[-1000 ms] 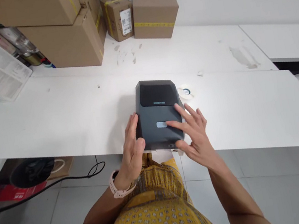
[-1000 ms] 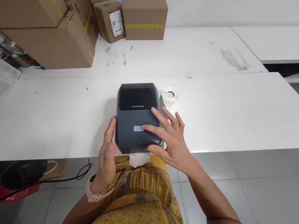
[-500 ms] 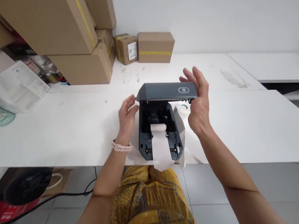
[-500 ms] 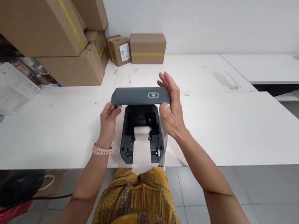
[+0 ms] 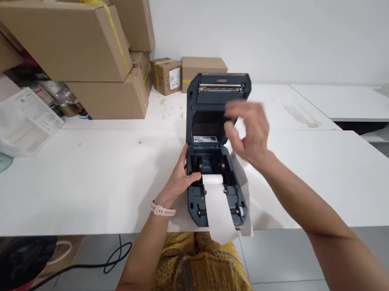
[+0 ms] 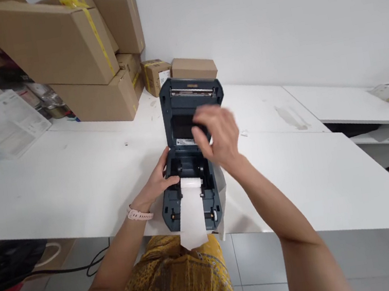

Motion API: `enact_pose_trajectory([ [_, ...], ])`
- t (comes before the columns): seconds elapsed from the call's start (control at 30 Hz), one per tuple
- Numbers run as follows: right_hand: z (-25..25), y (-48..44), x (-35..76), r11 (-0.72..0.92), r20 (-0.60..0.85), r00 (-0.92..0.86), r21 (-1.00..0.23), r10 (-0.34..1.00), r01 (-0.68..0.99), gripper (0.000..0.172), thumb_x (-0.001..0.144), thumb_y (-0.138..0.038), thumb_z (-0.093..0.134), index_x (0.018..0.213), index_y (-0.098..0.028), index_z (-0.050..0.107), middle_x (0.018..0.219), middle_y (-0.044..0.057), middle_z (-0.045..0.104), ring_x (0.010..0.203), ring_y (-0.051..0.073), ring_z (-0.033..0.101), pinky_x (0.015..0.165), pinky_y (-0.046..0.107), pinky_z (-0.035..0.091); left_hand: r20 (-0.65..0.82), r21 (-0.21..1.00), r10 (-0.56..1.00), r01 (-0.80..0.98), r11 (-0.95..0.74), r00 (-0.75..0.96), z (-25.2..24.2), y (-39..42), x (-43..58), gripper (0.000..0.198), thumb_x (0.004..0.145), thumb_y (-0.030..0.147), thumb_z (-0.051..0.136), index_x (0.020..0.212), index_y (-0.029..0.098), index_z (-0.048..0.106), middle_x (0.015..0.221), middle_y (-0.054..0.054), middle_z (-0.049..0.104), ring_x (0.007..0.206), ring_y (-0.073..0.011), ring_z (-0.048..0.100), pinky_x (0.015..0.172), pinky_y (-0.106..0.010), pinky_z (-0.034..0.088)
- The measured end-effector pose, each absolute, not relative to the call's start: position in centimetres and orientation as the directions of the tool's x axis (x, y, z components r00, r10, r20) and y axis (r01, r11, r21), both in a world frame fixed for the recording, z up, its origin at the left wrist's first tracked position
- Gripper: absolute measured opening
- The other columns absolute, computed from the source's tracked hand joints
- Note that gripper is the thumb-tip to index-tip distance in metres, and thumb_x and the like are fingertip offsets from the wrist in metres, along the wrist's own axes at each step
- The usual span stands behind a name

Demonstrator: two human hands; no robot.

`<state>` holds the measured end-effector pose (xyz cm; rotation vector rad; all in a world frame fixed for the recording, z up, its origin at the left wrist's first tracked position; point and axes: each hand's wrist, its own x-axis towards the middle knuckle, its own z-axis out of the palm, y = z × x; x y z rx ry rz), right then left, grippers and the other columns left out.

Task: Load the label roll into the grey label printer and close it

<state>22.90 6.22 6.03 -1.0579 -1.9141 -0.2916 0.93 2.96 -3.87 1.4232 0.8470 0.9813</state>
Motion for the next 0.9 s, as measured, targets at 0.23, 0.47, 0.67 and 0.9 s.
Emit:
enact_pose_trajectory([
  [0.23, 2.4, 1.9, 21.5, 0.643, 0.07, -0.669, -0.364, 0.74, 0.674, 0.027, 0.105, -0.045, 0.042, 0.095, -0.022, 0.054, 0.082, 0.003, 0.069, 0.079, 0.021, 0.068, 0.101, 0.046, 0.047, 0.108, 0.993, 0.926, -0.001, -0.116, 0.362, -4.4, 2.8, 0.9, 0.104, 0.08, 0.022, 0.071, 0.167, 0.023, 0.014, 0.164, -0.014, 0.04, 0.147, -0.032, 0.044, 0.122, -0.046, 0.035],
  [0.47, 3.0, 2.5, 21.6, 0.645, -0.058, -0.751, -0.47, 0.658, 0.602, 0.02, 0.101, -0.042, 0.053, 0.106, -0.022, 0.052, 0.094, 0.004, 0.073, 0.084, 0.022, 0.071, 0.118, 0.061, 0.03, 0.109, 0.991, 0.927, 0.031, -0.129, 0.359, -4.4, 3.1, 0.3, 0.107, 0.079, 0.026, 0.074, 0.166, 0.02, 0.014, 0.164, -0.015, 0.042, 0.151, -0.0318, 0.04, 0.125, -0.047, 0.031],
  [0.67, 3.4, 2.3, 25.5, 0.461, 0.07, -0.729, -0.814, 0.681, 0.353, 0.033, 0.092, -0.048, 0.067, 0.114, -0.024, 0.059, 0.103, 0.006, 0.073, 0.099, 0.022, 0.071, 0.102, 0.049, 0.051, 0.111, 0.993, 0.902, -0.01, -0.117, 0.418, -3.6, 3.4, -0.6, 0.117, 0.075, 0.03, 0.078, 0.167, 0.02, 0.008, 0.168, -0.02, 0.031, 0.152, -0.0352, 0.04, 0.126, -0.054, 0.029],
  [0.9, 0.3, -0.2, 37.9, 0.334, 0.316, -0.277, -0.943, 0.907, 0.019, 0.043, 0.085, -0.054, 0.076, 0.12, -0.033, 0.063, 0.086, -0.001, 0.073, 0.077, 0.021, 0.073, 0.098, 0.052, 0.058, 0.125, 0.986, 0.899, 0.05, -0.16, 0.419, -3.3, 3.3, -0.8, 0.104, 0.078, 0.031, 0.076, 0.166, 0.027, 0.02, 0.17, -0.013, 0.028, 0.155, -0.0355, 0.033, 0.126, -0.055, 0.03],
])
